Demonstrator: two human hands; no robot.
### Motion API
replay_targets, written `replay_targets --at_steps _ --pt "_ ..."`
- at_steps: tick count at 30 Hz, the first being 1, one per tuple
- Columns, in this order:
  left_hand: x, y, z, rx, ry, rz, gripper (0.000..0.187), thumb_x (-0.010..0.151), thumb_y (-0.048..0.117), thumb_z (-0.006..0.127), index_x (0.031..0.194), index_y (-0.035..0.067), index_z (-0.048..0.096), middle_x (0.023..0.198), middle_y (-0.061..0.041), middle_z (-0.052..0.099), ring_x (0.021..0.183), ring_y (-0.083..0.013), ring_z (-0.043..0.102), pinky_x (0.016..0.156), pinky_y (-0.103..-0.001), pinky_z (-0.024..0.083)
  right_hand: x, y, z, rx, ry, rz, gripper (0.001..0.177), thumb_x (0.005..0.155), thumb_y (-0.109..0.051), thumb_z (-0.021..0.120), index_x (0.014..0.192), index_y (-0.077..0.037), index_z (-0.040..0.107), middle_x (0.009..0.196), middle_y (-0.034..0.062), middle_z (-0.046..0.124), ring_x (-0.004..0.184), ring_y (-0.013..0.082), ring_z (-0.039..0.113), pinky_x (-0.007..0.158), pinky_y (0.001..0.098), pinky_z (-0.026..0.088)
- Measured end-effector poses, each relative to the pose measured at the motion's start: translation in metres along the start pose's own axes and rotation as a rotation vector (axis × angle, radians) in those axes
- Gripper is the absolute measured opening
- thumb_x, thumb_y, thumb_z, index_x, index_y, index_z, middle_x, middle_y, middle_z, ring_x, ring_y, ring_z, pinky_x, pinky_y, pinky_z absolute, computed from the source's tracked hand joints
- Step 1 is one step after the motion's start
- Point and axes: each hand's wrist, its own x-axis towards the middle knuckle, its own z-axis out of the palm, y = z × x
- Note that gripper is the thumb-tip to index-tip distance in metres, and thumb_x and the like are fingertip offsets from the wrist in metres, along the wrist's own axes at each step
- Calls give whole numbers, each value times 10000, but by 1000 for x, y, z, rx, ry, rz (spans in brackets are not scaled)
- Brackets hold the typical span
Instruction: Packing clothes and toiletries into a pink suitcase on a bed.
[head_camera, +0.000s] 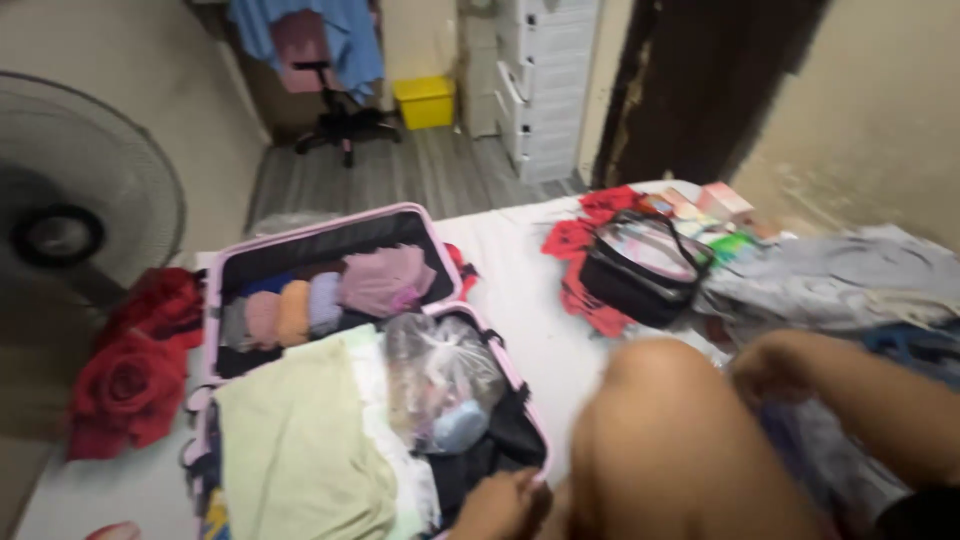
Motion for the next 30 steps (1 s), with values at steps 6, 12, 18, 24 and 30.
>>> replay_targets --at_steps 6,12,18,24,30 --pt "31 -27 27 -211 89 213 456 948 433 589 1253 114 703 1167 -183 737 1099 -328 719 965 -422 543 -8 56 49 96 -77 62 607 770 -454 774 1162 -15 625 992 191 734 866 314 694 732 426 560" --pt "28 13 15 -263 2 -10 467 895 443 620 1176 83 722 1056 -170 795 980 -324 791 887 -423 591 -1 146 82 172 -153 108 642 774 -555 776 1042 26 718 903 192 748 778 309 697 678 425 558" --pt "33 109 19 189 184 -403 542 807 508 738 1125 94 590 1033 -202 742 1025 -397 718 892 -485 561 53 181 34 184 -183 111 734 778 -655 775 921 64 812 814 193 763 690 304 699 623 425 556" --pt "67 63 69 361 501 -409 325 887 525 599 958 217 676 802 -127 761 757 -384 739 714 -559 578 110 143 -15 594 513 157 1295 525 -385 1040 1540 -74 298 1450 409 328 1307 513 447 1071 470 435" --pt "88 48 84 371 607 -407 247 811 454 620 792 218 691 632 -159 718 607 -391 713 625 -566 572 109 95 -2 476 702 227 802 655 -295 923 1361 -188 557 1444 383 331 1227 571 466 1010 549 445"
